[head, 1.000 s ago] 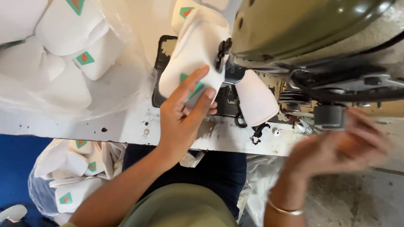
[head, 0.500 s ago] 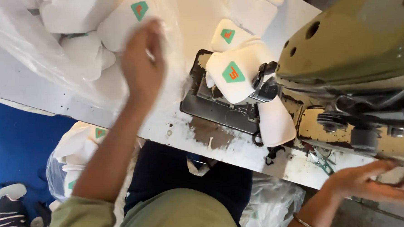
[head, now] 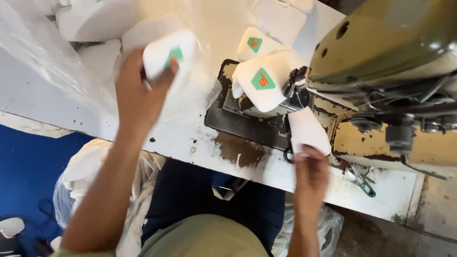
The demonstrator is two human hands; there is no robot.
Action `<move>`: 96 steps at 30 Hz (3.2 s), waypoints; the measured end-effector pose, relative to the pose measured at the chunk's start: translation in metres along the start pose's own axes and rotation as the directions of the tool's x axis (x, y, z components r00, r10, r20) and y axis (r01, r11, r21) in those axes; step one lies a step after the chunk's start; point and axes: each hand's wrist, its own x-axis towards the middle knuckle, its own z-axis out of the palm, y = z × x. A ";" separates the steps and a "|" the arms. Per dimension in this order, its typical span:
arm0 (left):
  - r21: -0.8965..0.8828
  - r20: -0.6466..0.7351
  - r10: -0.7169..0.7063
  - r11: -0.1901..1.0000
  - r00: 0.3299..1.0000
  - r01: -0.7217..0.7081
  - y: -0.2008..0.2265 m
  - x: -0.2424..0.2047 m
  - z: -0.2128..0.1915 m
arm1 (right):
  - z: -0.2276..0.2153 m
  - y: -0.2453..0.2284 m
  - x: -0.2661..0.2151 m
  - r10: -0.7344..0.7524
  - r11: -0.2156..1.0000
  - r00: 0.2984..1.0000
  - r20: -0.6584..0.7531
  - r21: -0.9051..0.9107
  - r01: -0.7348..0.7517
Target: Using an industrial sewing machine to stitch shoe tongues and then placing them into a plastic bag.
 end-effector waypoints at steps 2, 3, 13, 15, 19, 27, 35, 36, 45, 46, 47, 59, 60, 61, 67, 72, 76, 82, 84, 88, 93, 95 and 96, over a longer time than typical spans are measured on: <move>-0.617 0.243 -0.308 0.683 0.920 0.392 0.049 -0.044 -0.007 | 0.013 -0.009 -0.018 0.159 0.987 0.926 0.343 -0.063 -0.146; -0.616 0.247 -0.304 0.683 0.920 0.391 0.059 -0.064 -0.001 | 0.016 -0.014 -0.022 0.159 0.987 0.928 0.338 -0.062 -0.146; -0.689 0.466 -0.210 0.524 0.860 0.501 0.116 -0.167 0.045 | -0.018 -0.014 -0.051 0.325 0.859 0.801 0.502 0.197 -0.472; -0.685 0.442 -0.169 0.570 0.881 0.454 0.117 -0.180 0.051 | -0.028 -0.008 -0.049 0.341 0.846 0.819 0.462 0.229 -0.482; -0.562 0.622 0.130 0.760 0.772 0.325 0.128 -0.183 0.054 | -0.044 -0.003 -0.036 0.295 0.846 0.869 0.397 0.313 -0.431; -0.507 0.475 0.114 0.846 0.873 0.166 0.146 -0.149 0.109 | -0.022 -0.017 0.054 0.351 0.921 0.881 0.316 0.051 -0.385; -0.630 0.493 -0.092 0.648 0.865 0.427 0.150 -0.074 0.157 | 0.029 0.011 0.126 0.073 0.951 0.994 0.077 0.296 -0.093; -0.629 0.497 -0.087 0.650 0.863 0.428 0.147 -0.074 0.160 | 0.013 0.012 0.128 0.074 0.950 0.995 0.070 0.298 -0.092; -0.606 0.554 0.078 0.720 0.829 0.337 0.120 -0.048 0.167 | -0.207 0.053 0.175 -0.931 0.262 0.342 -0.129 -0.888 0.378; -0.608 0.574 0.094 0.715 0.814 0.346 0.120 -0.046 0.166 | -0.212 0.061 0.172 -0.920 0.258 0.380 -0.096 -0.877 0.405; -0.608 0.593 0.109 0.710 0.798 0.355 0.120 -0.043 0.164 | -0.217 0.068 0.168 -0.906 0.259 0.418 -0.062 -0.864 0.432; -0.587 0.705 0.287 0.749 0.649 0.307 0.091 0.009 0.145 | -0.064 0.049 0.109 0.003 0.995 0.999 0.032 0.102 -0.006; -0.585 0.702 0.284 0.753 0.653 0.301 0.092 0.017 0.142 | -0.035 0.034 0.104 0.000 0.994 0.999 0.038 0.109 -0.004; -0.562 0.738 0.278 0.757 0.615 0.332 0.094 0.025 0.140 | -0.006 0.020 0.100 0.041 0.983 0.988 0.146 0.173 -0.066; -0.515 0.821 0.252 0.714 0.512 0.474 0.091 0.054 0.147 | 0.055 -0.007 0.102 0.216 0.776 0.953 0.213 0.554 -0.300; -0.455 0.841 0.186 0.750 0.508 0.479 0.096 0.066 0.152 | 0.059 -0.004 0.110 0.279 0.768 0.941 0.191 0.544 -0.338; -0.553 0.722 0.299 0.792 0.623 0.260 0.087 0.061 0.163 | 0.061 -0.007 0.114 0.280 0.798 0.952 0.125 0.521 -0.304; -0.546 0.432 0.087 0.817 0.897 0.184 0.111 -0.004 0.159 | 0.060 -0.009 0.110 0.232 0.845 0.963 0.135 0.463 -0.268; -0.607 0.317 -0.028 0.762 0.948 0.225 0.113 -0.032 0.167 | 0.059 -0.001 0.110 0.223 0.833 0.964 0.145 0.485 -0.266; -0.709 0.264 -0.261 0.600 0.928 0.371 0.095 -0.041 0.169 | 0.057 0.007 0.109 0.130 0.863 0.982 0.140 0.471 -0.181; -0.687 0.220 -0.227 0.655 0.949 0.316 0.095 -0.046 0.147 | 0.058 -0.015 0.116 0.207 0.852 0.970 0.127 0.465 -0.242; -0.552 0.335 -0.188 0.755 0.924 0.353 0.087 -0.075 0.149 | 0.056 -0.013 0.118 0.293 0.815 0.945 0.143 0.480 -0.325; -0.552 0.338 -0.190 0.753 0.922 0.358 0.094 -0.081 0.152 | 0.053 -0.006 0.117 0.296 0.816 0.945 0.141 0.477 -0.327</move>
